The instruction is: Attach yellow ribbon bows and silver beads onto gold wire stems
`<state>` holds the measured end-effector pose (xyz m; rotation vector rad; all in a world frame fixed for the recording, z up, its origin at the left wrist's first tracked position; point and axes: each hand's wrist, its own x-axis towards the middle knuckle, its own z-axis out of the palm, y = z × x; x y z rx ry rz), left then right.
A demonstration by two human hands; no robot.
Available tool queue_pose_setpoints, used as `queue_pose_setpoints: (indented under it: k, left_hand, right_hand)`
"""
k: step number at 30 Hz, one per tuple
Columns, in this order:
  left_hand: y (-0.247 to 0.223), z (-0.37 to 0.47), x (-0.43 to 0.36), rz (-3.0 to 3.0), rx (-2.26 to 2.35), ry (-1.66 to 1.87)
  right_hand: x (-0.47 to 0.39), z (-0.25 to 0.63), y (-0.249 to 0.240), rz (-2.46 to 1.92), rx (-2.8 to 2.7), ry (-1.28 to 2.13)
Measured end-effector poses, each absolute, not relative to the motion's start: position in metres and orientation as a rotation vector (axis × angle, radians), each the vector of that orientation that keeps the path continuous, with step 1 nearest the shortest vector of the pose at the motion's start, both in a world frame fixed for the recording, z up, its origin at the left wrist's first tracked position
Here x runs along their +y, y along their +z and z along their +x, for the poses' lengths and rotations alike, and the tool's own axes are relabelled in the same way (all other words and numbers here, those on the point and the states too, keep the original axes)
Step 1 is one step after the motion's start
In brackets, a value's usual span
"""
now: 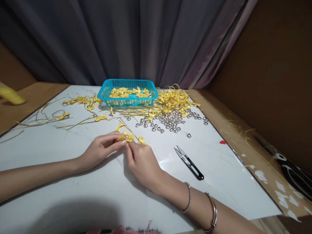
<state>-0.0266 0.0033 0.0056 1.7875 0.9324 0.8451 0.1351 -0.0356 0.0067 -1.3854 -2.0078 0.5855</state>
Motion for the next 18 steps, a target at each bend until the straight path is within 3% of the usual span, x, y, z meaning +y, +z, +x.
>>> queue_pose_setpoints:
  k: [18]
  left_hand:
    - [0.0030,-0.0265,0.0068,1.629,1.076,0.790]
  right_hand:
    - [-0.0362,0.1394,0.0160,-1.346,-1.894,1.069]
